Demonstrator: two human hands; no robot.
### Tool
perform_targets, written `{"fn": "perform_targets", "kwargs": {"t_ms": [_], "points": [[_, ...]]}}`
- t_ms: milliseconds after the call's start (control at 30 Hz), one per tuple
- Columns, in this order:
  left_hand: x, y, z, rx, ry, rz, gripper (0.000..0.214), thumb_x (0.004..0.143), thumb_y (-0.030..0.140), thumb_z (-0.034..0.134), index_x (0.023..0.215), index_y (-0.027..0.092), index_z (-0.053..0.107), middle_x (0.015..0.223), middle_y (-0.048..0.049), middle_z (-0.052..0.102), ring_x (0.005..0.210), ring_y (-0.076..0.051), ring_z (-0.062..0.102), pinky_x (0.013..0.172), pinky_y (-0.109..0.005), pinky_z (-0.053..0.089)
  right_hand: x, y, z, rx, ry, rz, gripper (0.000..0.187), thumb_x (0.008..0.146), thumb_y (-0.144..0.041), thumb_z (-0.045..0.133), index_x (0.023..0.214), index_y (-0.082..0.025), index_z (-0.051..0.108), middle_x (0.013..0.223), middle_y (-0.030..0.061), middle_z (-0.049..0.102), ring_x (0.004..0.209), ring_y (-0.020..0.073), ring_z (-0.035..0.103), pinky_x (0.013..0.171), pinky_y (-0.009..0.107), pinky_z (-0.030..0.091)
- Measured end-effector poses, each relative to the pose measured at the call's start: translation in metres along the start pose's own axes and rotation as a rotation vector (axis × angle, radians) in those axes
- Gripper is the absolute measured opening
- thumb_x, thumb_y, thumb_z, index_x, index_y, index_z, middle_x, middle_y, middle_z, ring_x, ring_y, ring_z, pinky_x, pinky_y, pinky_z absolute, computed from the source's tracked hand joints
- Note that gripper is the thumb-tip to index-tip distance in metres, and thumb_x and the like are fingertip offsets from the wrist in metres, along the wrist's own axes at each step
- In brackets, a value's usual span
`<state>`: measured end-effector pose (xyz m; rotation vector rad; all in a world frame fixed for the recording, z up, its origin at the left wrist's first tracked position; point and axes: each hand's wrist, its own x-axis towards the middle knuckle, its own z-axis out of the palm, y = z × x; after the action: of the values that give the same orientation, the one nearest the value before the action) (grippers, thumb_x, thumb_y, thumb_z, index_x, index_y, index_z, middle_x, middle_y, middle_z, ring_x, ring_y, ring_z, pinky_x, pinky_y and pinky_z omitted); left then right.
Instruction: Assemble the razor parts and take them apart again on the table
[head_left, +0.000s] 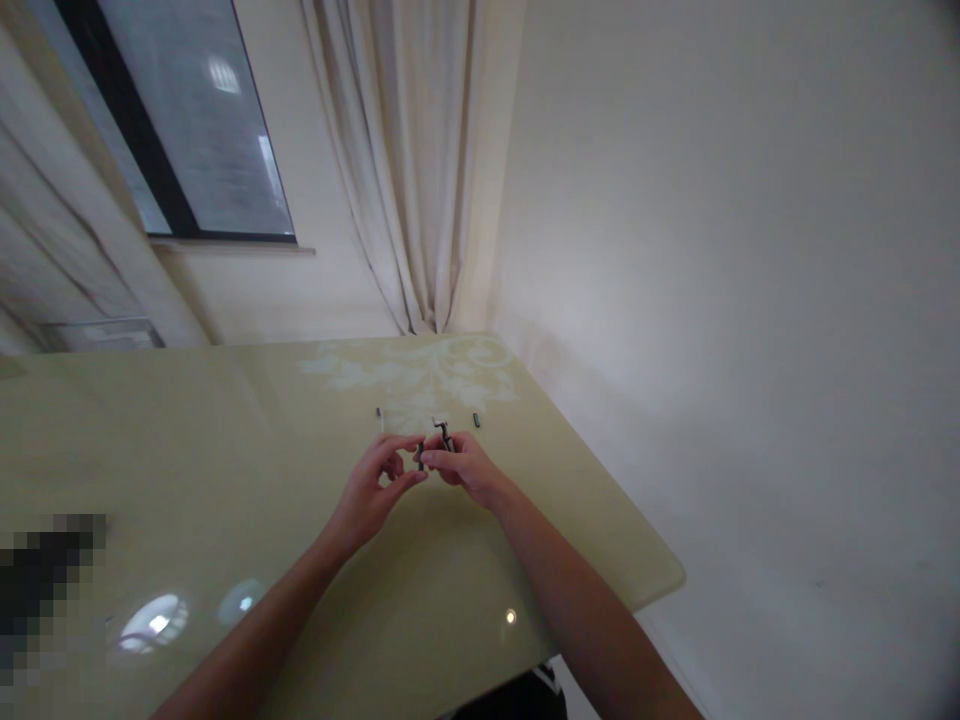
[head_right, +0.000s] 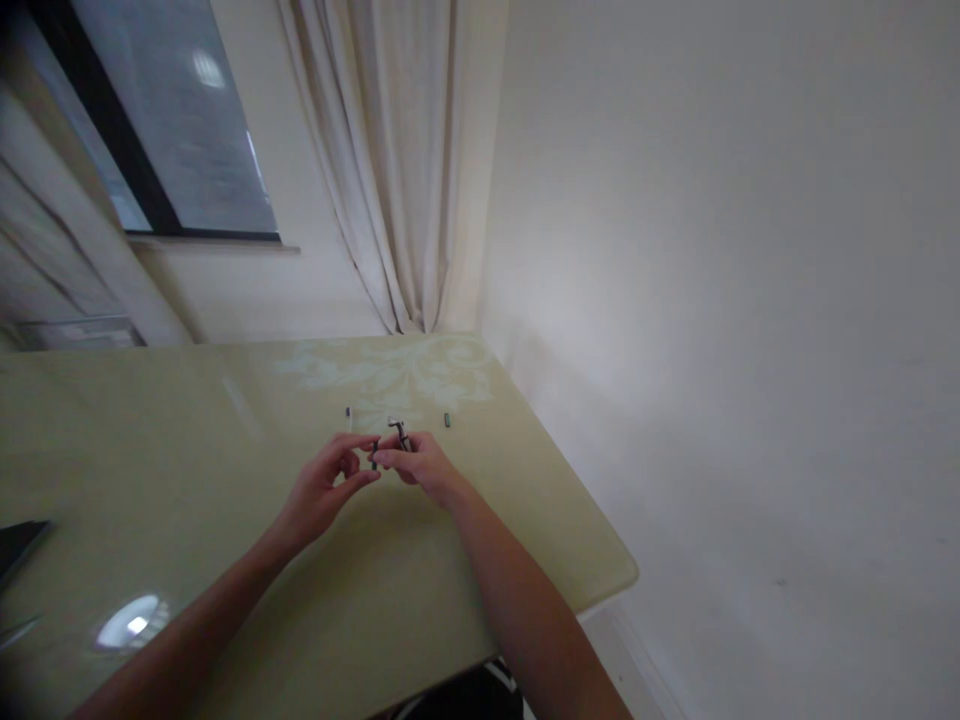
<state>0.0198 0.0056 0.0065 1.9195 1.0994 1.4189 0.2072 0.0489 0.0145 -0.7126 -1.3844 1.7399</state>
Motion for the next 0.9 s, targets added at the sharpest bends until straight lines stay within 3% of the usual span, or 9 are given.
{"fn": "perform_targets", "kwargs": {"t_ms": [333, 500, 633, 800, 900], "points": [[-0.001, 0.003, 0.0, 0.053, 0.03, 0.054, 0.036, 0.089, 0.029, 0.074, 0.125, 0.029, 0.07, 0.098, 0.0, 0.061, 0.067, -0.009, 0.053, 0.066, -0.024, 0.048, -0.001, 0.001, 0.001, -0.003, -0.003, -0.032, 0.032, 0.073, -0.041, 0.084, 0.087, -0.013, 0.077, 0.05, -0.0099, 0.038, 0.044, 0.0047, 0.023, 0.046, 0.025, 0.012], [-0.002, 0.006, 0.0, 0.048, 0.048, 0.046, 0.036, 0.089, 0.028, 0.074, 0.125, 0.03, 0.07, 0.097, 0.0007, 0.06, 0.068, -0.01, 0.054, 0.069, -0.025, 0.049, -0.002, -0.002, 0.002, 0.045, -0.016, -0.012, 0.032, 0.071, -0.041, 0.086, 0.084, -0.014, 0.077, 0.054, -0.0074, 0.047, 0.044, 0.0043, 0.025, 0.046, 0.025, 0.012], [-0.003, 0.006, 0.001, -0.066, 0.011, -0.006, 0.037, 0.089, 0.031, 0.074, 0.126, 0.03, 0.069, 0.1, -0.0011, 0.06, 0.071, -0.011, 0.055, 0.07, -0.026, 0.049, -0.006, -0.006, 0.005, 0.122, -0.053, 0.017, 0.032, 0.069, -0.04, 0.086, 0.084, -0.013, 0.077, 0.059, -0.0049, 0.053, 0.045, 0.0043, 0.027, 0.047, 0.025, 0.013], [-0.005, 0.009, 0.006, -0.244, -0.037, -0.103, 0.038, 0.088, 0.034, 0.075, 0.126, 0.029, 0.07, 0.099, -0.0026, 0.06, 0.078, -0.013, 0.055, 0.073, -0.027, 0.05, -0.008, -0.004, 0.006, 0.2, -0.081, 0.046, 0.036, 0.068, -0.042, 0.088, 0.085, -0.015, 0.074, 0.059, -0.006, 0.05, 0.048, 0.005, 0.026, 0.048, 0.024, 0.015], [-0.006, 0.012, 0.008, -0.333, -0.047, -0.14, 0.037, 0.088, 0.034, 0.076, 0.124, 0.029, 0.071, 0.095, -0.0017, 0.059, 0.078, -0.014, 0.054, 0.073, -0.026, 0.05, -0.009, 0.001, 0.005, 0.181, -0.067, 0.048, 0.041, 0.067, -0.047, 0.09, 0.085, -0.016, 0.071, 0.064, -0.0039, 0.053, 0.051, 0.0059, 0.032, 0.05, 0.023, 0.02]]}}
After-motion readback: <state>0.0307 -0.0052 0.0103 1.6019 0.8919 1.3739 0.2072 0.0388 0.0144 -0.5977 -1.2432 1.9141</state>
